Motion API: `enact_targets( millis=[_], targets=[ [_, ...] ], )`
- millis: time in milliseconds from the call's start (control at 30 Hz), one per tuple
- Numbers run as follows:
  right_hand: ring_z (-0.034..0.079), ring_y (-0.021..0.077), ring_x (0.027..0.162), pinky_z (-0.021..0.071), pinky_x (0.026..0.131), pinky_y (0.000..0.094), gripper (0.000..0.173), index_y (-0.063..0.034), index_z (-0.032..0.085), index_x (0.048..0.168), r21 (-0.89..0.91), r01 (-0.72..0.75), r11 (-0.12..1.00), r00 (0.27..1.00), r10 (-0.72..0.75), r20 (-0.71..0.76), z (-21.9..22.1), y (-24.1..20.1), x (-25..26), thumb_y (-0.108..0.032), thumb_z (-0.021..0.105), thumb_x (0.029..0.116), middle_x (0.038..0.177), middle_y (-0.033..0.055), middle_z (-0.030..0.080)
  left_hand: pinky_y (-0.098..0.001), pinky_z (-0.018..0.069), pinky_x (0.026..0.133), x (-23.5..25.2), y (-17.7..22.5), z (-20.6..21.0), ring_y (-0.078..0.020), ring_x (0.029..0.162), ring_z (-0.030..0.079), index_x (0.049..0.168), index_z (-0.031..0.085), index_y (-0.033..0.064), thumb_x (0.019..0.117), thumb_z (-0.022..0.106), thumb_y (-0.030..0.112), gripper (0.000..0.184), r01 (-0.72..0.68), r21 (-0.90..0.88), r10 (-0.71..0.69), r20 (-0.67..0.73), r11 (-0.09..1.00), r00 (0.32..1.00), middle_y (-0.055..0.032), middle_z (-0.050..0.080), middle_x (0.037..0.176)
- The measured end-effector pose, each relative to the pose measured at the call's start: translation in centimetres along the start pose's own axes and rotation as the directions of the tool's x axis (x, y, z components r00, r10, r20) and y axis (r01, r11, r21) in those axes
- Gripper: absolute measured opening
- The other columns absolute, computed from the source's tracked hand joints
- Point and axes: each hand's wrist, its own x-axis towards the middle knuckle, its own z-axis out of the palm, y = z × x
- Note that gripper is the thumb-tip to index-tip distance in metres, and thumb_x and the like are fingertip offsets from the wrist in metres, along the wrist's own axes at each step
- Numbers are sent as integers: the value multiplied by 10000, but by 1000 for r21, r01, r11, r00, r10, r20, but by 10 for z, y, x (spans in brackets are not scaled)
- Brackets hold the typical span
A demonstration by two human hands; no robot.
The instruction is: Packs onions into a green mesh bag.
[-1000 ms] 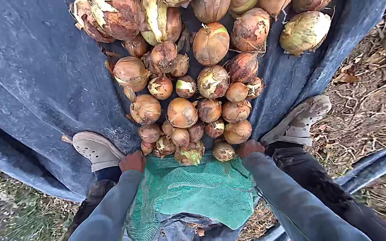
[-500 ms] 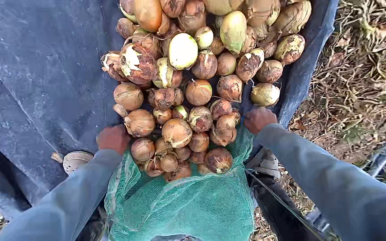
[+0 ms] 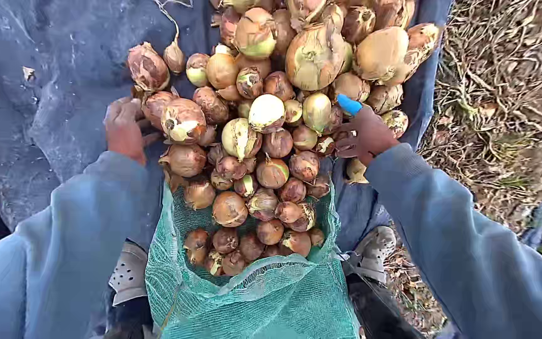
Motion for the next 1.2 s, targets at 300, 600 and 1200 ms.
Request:
enact_targets(
  millis=[300, 600, 1200],
  targets=[
    [580, 387, 1275, 497, 996, 612, 788, -74, 290, 1584, -140, 19, 990, 962, -56, -267, 43, -15, 15, -507, 540, 975, 1408, 260, 556, -446, 584, 853, 0, 8, 50, -184, 979, 690, 1193, 675, 135, 979, 618, 413, 355, 96, -220, -55, 185, 971, 981, -42, 700, 1063],
    [587, 367, 1289, 462, 1043, 631, 678, -134, 315, 1579, -421, 261, 869, 917, -87, 390, 84, -10, -17, -418, 568, 1017, 1402, 217, 592, -443, 565, 933, -36, 9, 56, -207, 1112, 663, 1454, 522, 193, 1034, 419, 313, 449, 285, -262, -105, 539, 922, 836, -58, 668, 1253],
    [616, 337, 1218, 446, 1061, 584, 390, -35, 660, 1313, -534, 119, 837, 762, 268, 590, 69, 49, -113, -313, 548, 1064, 1260, 221, 672, -622, 469, 1061, -119, 13, 84, -345, 1263, 616, 1558, 416, 263, 1011, 606, 508, 629, -129, 451, -295, 748, 883, 595, -174, 620, 1395]
  ],
)
